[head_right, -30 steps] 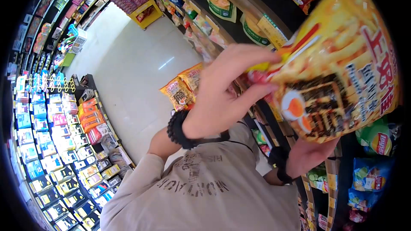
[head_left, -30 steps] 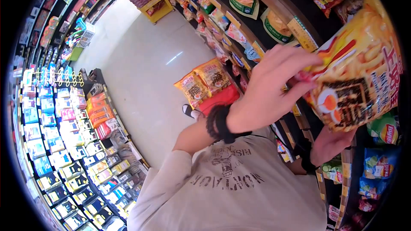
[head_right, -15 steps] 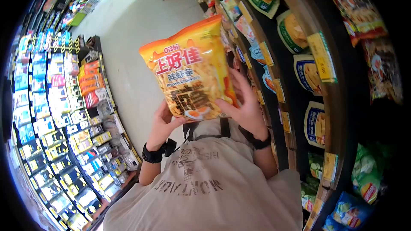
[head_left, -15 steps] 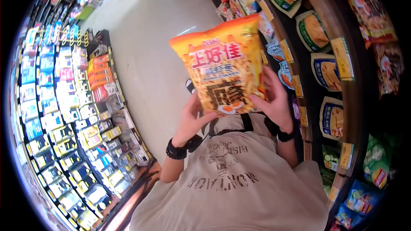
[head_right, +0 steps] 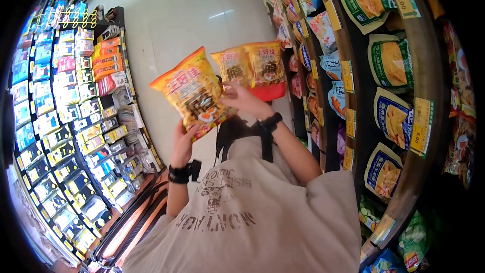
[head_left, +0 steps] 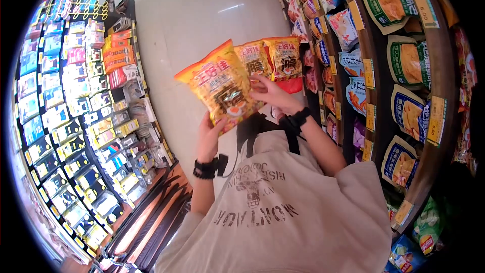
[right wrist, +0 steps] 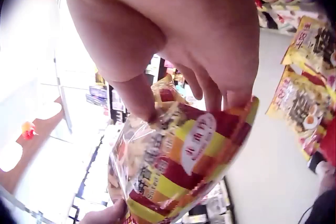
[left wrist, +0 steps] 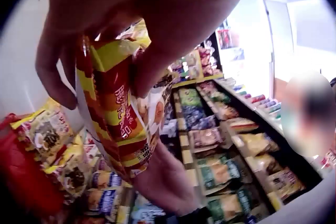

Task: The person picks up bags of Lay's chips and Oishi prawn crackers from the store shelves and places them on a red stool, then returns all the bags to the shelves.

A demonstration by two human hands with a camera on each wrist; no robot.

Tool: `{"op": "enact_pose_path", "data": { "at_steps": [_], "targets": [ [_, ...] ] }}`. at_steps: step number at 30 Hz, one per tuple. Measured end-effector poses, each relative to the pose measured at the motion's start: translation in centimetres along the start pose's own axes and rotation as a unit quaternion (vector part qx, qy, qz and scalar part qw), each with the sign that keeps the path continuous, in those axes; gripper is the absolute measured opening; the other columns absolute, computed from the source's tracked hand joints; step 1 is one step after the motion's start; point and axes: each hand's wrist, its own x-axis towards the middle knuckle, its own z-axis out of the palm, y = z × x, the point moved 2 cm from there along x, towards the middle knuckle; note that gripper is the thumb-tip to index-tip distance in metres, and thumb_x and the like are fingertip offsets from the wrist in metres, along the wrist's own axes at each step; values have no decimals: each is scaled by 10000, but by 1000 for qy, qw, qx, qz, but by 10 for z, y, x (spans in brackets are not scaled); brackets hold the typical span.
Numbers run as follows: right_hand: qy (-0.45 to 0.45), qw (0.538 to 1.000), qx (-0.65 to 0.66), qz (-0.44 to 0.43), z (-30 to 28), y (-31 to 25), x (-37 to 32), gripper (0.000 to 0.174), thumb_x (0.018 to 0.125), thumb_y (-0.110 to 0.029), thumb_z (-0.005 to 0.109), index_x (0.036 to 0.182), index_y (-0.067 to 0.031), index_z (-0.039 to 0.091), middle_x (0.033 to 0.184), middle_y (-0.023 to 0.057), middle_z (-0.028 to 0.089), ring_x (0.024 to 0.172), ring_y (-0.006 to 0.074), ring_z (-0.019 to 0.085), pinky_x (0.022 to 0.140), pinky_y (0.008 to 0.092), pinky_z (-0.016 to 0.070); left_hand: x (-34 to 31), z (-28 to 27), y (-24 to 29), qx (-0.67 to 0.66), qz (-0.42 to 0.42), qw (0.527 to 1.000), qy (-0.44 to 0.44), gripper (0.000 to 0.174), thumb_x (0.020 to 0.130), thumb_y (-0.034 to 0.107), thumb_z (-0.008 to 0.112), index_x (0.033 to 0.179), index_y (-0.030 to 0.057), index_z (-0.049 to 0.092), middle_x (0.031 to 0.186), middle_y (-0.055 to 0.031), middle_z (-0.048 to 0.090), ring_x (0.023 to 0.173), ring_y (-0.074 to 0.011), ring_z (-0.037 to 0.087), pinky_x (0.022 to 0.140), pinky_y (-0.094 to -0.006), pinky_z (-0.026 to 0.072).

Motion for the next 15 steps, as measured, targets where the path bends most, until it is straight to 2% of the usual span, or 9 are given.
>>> {"op": "enact_pose_path", "data": {
  "at_steps": [2,5,8,9,12,13,15],
  "targets": [
    [30,999,-31,-1,-27,42,29,619,877,-176,676,1391,2,379,1245,116,530,1158,191,503,965,315,421,48,-7,-28,55,29,998,-16,396,878,7,601,1254,-9,478,1085,-72,623,930,-132,623,817,-260,516],
    [161,978,-134,-20,-59,73,53,460,889,-151,648,1276,30,477,1235,126,568,1136,174,531,933,292,442,115,-5,-59,74,0,997,-28,366,873,18,608,1224,6,506,1063,-63,632,924,-129,620,801,-267,516],
    [211,970,-121,-23,-78,76,65,563,883,-200,666,1336,38,432,1202,130,560,1093,190,536,903,292,448,171,0,-84,71,-20,996,-54,356,877,23,596,1226,24,524,1040,-43,639,907,-123,618,764,-266,508],
    [245,963,-110,-32,-83,82,72,559,884,-221,661,1319,51,439,1195,129,570,1040,195,566,867,290,467,182,7,-87,53,-24,996,-62,360,877,20,593,1230,25,525,1039,-41,638,908,-124,619,761,-265,508],
    [285,955,-82,24,-98,90,91,540,894,-227,642,1314,50,443,1192,131,580,998,206,590,834,306,484,222,9,-108,34,-40,997,-61,358,878,9,584,1231,28,529,1010,-32,635,858,-117,619,729,-255,505],
    [307,947,-88,34,-96,84,96,476,868,-189,610,1264,45,488,1134,167,633,1047,226,602,887,309,463,232,10,-115,16,-52,997,-52,357,870,2,588,1222,22,531,980,-30,633,821,-116,620,698,-250,505],
    [325,923,-203,47,-125,128,128,518,855,-233,608,1276,41,481,1148,209,620,1058,296,600,903,349,460,249,11,-126,6,-57,998,-25,363,854,-9,594,1211,15,531,929,-27,637,762,-115,625,674,-240,509]
  ]
}}
